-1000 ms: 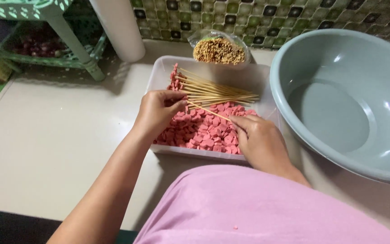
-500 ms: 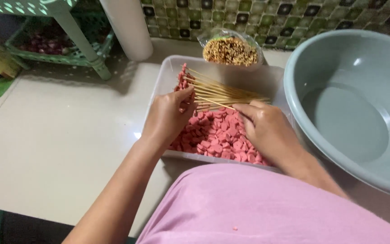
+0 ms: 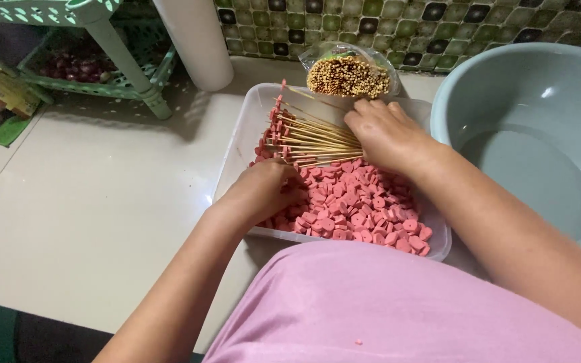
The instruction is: Skewering small heart-shaped pink food items onto wooden sticks and placing them in a bowl.
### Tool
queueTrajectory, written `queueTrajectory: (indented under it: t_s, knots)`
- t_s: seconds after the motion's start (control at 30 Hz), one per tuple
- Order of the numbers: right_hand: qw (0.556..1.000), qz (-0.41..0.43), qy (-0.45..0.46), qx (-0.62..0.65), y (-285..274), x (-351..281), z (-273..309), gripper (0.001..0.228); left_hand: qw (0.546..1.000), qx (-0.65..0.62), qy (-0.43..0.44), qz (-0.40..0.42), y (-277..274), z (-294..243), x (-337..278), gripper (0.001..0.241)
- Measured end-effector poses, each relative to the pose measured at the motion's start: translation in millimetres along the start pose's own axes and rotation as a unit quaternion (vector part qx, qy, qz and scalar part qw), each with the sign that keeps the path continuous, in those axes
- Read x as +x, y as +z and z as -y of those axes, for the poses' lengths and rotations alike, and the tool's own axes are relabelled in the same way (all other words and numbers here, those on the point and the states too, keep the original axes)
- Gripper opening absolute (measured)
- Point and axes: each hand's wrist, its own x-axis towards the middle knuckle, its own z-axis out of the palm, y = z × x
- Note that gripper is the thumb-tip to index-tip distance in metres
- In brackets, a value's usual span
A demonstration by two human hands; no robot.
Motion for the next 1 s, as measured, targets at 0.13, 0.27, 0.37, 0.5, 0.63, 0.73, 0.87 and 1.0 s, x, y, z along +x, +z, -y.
queueTrajectory:
  t_s: [0.13,0.27,0.37,0.5,0.63,0.73,0.87,1.0]
  knots:
    - [0.99,0.036,0.005,-0.134,20,2,-2,0.022,1.0,0.014,-0.004,0.007,-3,-7,-2,0.027]
    - [0.995,0.054,0.032,-0.082,14,-3,12,0.025,1.0,0.009,-0.016,0.015,-4,-6,-3,0.026]
    - [0.995,0.056,0.048,-0.074,3,-5,21,0.027,1.0,-0.004,-0.022,-0.001,-7,-2,-2,0.026]
    - [0.996,0.066,0.039,-0.033,-25,-3,30,0.023,0.998,0.002,-0.035,-0.048,-5,1,0,0.016]
    - [0.997,0.006,0.018,0.075,-87,11,51,0.019,0.997,0.018,-0.044,-0.056,4,8,2,0.011]
    - [0.992,-0.123,0.022,-0.019,-96,25,29,0.02,0.993,0.042,-0.038,-0.101,12,19,4,0.014]
    - [0.986,-0.128,0.07,-0.083,-83,27,1,0.027,0.991,0.06,-0.116,-0.041,8,12,3,0.028]
    - [0.974,-0.144,0.048,-0.168,-60,29,-20,0.022,0.991,0.063,-0.113,-0.021,8,13,6,0.025]
